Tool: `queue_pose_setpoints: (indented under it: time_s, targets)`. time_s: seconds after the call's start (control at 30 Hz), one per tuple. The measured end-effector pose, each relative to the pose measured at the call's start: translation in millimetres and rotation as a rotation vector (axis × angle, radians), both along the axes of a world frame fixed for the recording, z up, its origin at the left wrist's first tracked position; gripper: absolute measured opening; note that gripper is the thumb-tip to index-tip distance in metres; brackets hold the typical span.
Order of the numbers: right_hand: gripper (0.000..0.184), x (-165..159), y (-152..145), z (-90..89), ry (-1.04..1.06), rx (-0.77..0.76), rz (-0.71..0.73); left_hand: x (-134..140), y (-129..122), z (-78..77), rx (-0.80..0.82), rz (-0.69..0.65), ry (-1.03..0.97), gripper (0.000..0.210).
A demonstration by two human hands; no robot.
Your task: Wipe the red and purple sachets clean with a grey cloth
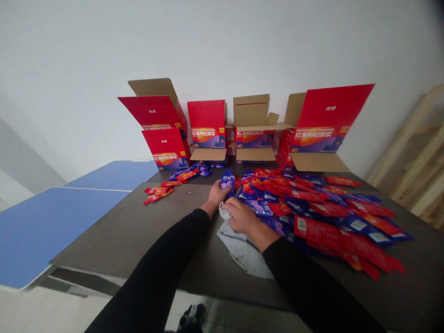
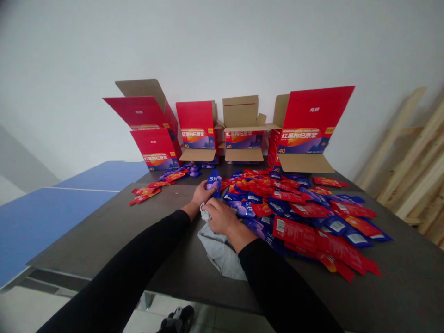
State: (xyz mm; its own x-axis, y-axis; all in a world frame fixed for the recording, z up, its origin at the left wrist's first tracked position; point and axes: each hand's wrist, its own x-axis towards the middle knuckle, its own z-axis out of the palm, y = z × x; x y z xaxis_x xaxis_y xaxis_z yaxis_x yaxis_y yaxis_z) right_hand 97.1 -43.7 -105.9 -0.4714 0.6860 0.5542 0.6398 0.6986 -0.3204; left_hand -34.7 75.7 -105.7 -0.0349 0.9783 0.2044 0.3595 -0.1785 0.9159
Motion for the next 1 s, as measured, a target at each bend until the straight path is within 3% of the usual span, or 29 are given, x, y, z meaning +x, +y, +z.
queue_pose_setpoints:
  time_s: [0.23,0.33,0.5,0.63,0.87,1.0]
  targets:
    - [0.049,0,0,1.7,0.010,0.000,-0.002,6,14,-0.9,-0.021,-0.071,0.138,0.038]
    - [0.049,0,0,2.1,0.013,-0.009,0.000,4,13,-1.2,-0.029,-0.111,0.126,0.028]
    - [0.050,2,-1,1.1,0.021,-0.017,-0.006,-13,5,-6.1,-0.049,-0.083,0.080,0.031]
    - [0.046,4,0,0.5,0.013,-0.008,0.017,-47,0,-5.2,-0.015,0.018,0.115,0.031]
    - [0.040,5,2,-3.5,0.028,-0.013,0.030,-134,-4,15.1,0.002,0.157,0.366,0.025]
    - [0.039,5,3,-5.4,0.016,-0.006,0.010,-186,-13,20.9,0.038,0.291,0.562,0.047]
